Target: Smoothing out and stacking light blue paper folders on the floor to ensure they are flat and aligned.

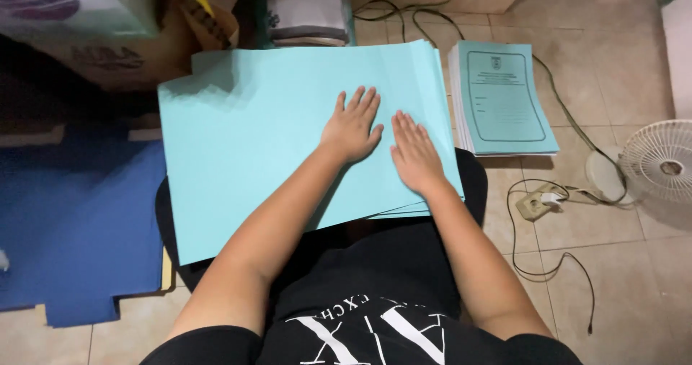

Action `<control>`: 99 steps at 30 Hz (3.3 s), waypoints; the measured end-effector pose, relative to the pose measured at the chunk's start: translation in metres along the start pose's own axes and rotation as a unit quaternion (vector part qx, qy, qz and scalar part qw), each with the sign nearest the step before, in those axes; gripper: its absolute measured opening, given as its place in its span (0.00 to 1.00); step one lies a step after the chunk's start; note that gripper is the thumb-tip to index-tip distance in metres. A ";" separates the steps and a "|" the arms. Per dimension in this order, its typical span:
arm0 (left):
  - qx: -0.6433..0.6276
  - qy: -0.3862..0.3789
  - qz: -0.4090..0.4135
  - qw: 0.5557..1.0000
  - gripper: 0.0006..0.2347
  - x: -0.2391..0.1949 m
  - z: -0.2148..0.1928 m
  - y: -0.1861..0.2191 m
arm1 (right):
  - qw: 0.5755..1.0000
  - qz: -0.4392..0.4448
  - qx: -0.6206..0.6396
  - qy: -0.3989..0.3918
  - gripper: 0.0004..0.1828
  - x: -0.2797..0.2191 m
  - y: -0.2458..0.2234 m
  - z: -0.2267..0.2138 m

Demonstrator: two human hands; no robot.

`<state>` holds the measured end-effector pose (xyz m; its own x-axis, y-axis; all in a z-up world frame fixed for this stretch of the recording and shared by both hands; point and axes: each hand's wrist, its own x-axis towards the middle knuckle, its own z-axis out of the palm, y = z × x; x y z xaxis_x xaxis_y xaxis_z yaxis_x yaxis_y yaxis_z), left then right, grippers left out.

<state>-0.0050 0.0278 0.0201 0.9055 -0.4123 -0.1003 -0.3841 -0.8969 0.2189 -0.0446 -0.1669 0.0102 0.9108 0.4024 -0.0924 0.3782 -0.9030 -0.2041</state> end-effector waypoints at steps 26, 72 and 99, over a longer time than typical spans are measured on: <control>-0.051 0.089 -0.059 0.993 0.25 -0.010 0.003 -0.001 | 1.000 0.005 -0.016 0.016 0.32 0.123 -0.003 -0.023; -0.053 0.059 -0.053 0.995 0.28 0.002 0.009 0.002 | 1.000 -0.003 -0.012 0.018 0.30 0.129 0.017 -0.008; -0.042 0.073 -0.100 0.991 0.25 0.046 0.017 0.006 | 0.997 -0.058 -0.006 0.053 0.30 0.073 0.029 0.003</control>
<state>0.0318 0.0009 0.0007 0.9810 -0.1936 -0.0089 -0.1828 -0.9396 0.2894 0.0320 -0.1631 -0.0051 0.8732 0.4861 0.0341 0.4828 -0.8536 -0.1956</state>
